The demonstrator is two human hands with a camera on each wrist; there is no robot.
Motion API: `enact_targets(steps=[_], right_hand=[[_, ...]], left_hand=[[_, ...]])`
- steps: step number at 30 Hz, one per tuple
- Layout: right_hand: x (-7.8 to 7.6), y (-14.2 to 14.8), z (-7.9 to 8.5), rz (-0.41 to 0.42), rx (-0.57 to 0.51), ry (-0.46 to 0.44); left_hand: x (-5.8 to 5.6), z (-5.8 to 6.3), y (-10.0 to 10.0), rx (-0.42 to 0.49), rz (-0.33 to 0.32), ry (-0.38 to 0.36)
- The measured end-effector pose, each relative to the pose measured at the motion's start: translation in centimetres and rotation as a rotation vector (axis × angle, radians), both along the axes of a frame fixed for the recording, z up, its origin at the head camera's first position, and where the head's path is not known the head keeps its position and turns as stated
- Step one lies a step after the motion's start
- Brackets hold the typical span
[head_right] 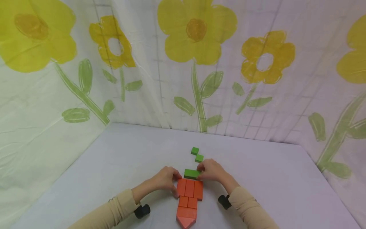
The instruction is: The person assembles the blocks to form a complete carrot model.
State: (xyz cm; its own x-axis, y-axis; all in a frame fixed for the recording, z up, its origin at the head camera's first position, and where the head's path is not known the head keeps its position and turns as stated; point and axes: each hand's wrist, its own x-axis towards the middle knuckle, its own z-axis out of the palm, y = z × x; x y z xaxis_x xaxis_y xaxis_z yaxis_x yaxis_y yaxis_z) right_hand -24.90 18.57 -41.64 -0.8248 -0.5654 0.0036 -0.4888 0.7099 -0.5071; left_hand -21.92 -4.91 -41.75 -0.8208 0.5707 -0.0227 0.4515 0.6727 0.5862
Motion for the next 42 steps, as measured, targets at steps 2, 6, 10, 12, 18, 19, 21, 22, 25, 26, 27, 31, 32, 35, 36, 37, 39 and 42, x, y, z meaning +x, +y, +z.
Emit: enact_targets(steps=[2,6,10,12,18,19,21,22,25,26,27,31,32,35,36,37,39,42], right_hand=[[-0.1,0.2,-0.1,0.027,-0.013,-0.009],[-0.6,0.5,-0.2,0.051,-0.053,-0.044],[-0.8,0.3,-0.5,0.023,-0.077,-0.060],[-0.8,0.2,-0.7,0.014,-0.082,-0.058],[-0.6,-0.1,-0.8,0.007,-0.094,-0.072],[-0.5,-0.1,-0.8,0.005,-0.095,-0.078],[-0.5,-0.1,-0.7,0.005,-0.095,-0.083],[-0.5,-0.2,-0.8,0.006,-0.094,-0.083],[-0.6,-0.2,-0.9,0.017,-0.089,-0.076],[-0.6,-0.2,-0.9,0.020,-0.089,-0.075],[-0.6,-0.2,-1.0,0.018,-0.091,-0.077],[-0.6,-0.1,-1.0,0.029,-0.095,-0.080],[-0.6,-0.1,-0.9,0.032,-0.094,-0.083],[-0.7,0.0,-0.8,0.016,-0.090,-0.080],[-0.8,0.0,-0.7,-0.009,-0.092,-0.076],[-0.9,0.0,-0.7,-0.036,-0.092,-0.063],[-1.3,0.0,-0.5,-0.118,-0.088,-0.021],[-2.0,-0.1,-0.4,-0.242,-0.064,0.039]], left_hand=[[0.0,0.0,0.0,0.002,0.001,0.000],[-0.2,-0.1,0.1,0.006,0.006,-0.011],[-0.3,-0.3,0.2,0.007,0.019,-0.030],[-0.3,-0.3,0.2,0.007,0.019,-0.033],[-0.3,-0.2,0.2,0.003,0.012,-0.031],[-0.3,-0.2,0.2,0.000,0.015,-0.033],[-0.3,-0.2,0.2,-0.004,0.017,-0.032],[-0.2,-0.2,0.2,-0.004,0.019,-0.033],[-0.2,-0.2,0.2,-0.003,0.019,-0.034],[-0.2,-0.2,0.2,0.000,0.017,-0.032],[-0.2,-0.2,0.2,0.001,0.016,-0.032],[-0.2,-0.2,0.2,0.008,0.016,-0.032],[-0.2,-0.3,0.2,0.009,0.014,-0.031],[-0.2,-0.2,0.1,0.009,0.012,-0.027],[-0.2,-0.2,0.1,0.007,0.010,-0.025],[-0.2,-0.2,0.1,0.006,0.008,-0.022],[-0.1,-0.2,0.1,0.003,0.006,-0.018],[0.0,-0.1,0.1,0.006,0.007,-0.016]])
